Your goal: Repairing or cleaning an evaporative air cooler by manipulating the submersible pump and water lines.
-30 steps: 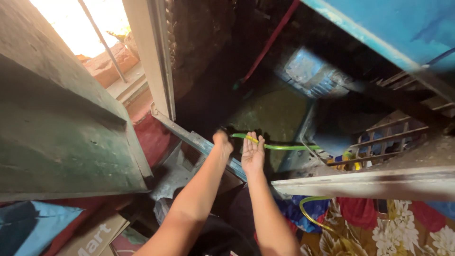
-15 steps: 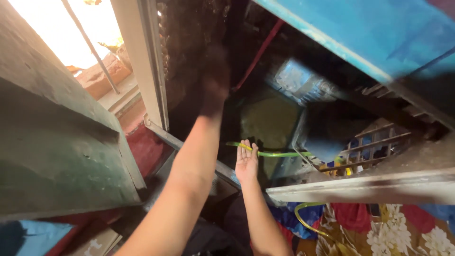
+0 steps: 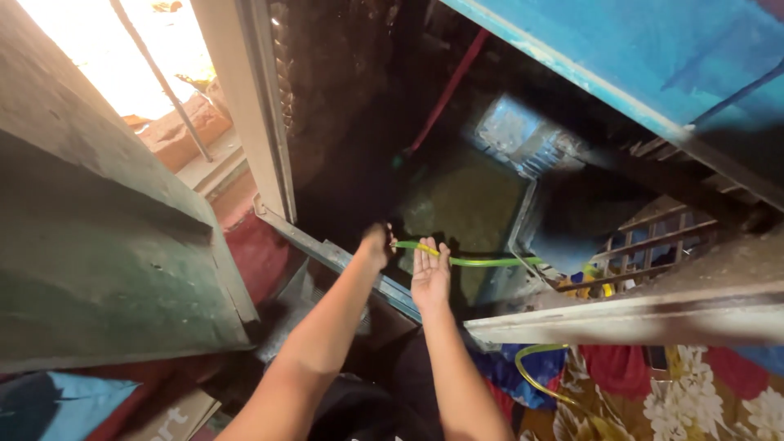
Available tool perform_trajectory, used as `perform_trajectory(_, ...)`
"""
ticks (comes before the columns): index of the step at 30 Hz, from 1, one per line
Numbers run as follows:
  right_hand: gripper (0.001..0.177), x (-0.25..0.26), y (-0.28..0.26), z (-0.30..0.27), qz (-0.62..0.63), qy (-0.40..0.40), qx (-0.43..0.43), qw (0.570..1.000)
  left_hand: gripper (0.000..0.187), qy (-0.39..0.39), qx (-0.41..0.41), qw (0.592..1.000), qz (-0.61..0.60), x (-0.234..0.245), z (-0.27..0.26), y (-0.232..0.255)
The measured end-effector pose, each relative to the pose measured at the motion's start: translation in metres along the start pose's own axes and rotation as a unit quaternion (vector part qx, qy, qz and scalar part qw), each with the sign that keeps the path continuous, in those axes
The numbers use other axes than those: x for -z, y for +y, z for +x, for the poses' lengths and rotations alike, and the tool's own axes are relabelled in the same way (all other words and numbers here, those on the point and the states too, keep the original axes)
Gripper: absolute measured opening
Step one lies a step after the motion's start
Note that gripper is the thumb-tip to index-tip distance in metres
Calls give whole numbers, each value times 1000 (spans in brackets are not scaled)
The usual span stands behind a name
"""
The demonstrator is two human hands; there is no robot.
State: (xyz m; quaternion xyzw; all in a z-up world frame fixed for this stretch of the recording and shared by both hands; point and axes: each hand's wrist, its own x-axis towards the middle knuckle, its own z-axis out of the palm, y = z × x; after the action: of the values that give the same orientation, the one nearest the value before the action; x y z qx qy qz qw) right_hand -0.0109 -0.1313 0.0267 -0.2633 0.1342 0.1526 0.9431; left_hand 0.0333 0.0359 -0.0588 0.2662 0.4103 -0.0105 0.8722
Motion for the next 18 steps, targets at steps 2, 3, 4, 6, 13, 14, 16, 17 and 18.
perform_trajectory(2,53,-4,-1,-3,-2,6,-2,1000,23,9,13,1000,-23,-3,-25,2)
perform_trajectory(3,53,-5,-2,-4,-5,13,-2,1000,24,17,28,998,-46,-6,-37,2)
perform_trajectory(4,53,-7,-2,-5,-4,13,0,1000,24,16,28,998,-45,-5,-37,0)
perform_trajectory(6,53,-11,-4,-8,-7,23,-5,1000,21,17,16,994,-108,-2,-38,-3)
perform_trajectory(13,53,-12,-4,-7,-4,24,6,1000,27,23,11,989,-148,-2,-37,-4)
perform_trajectory(14,53,-12,-4,-7,4,27,1,1000,28,17,21,988,-150,0,-35,-5)
perform_trajectory(16,52,-13,-3,-7,12,30,-2,999,29,9,32,988,-151,5,-23,-7)
perform_trajectory(17,52,-14,-3,-7,8,36,2,999,29,17,35,983,-178,8,-14,-7)
perform_trajectory(18,52,-14,-3,-7,3,43,5,999,29,25,39,978,-205,11,-6,-10)
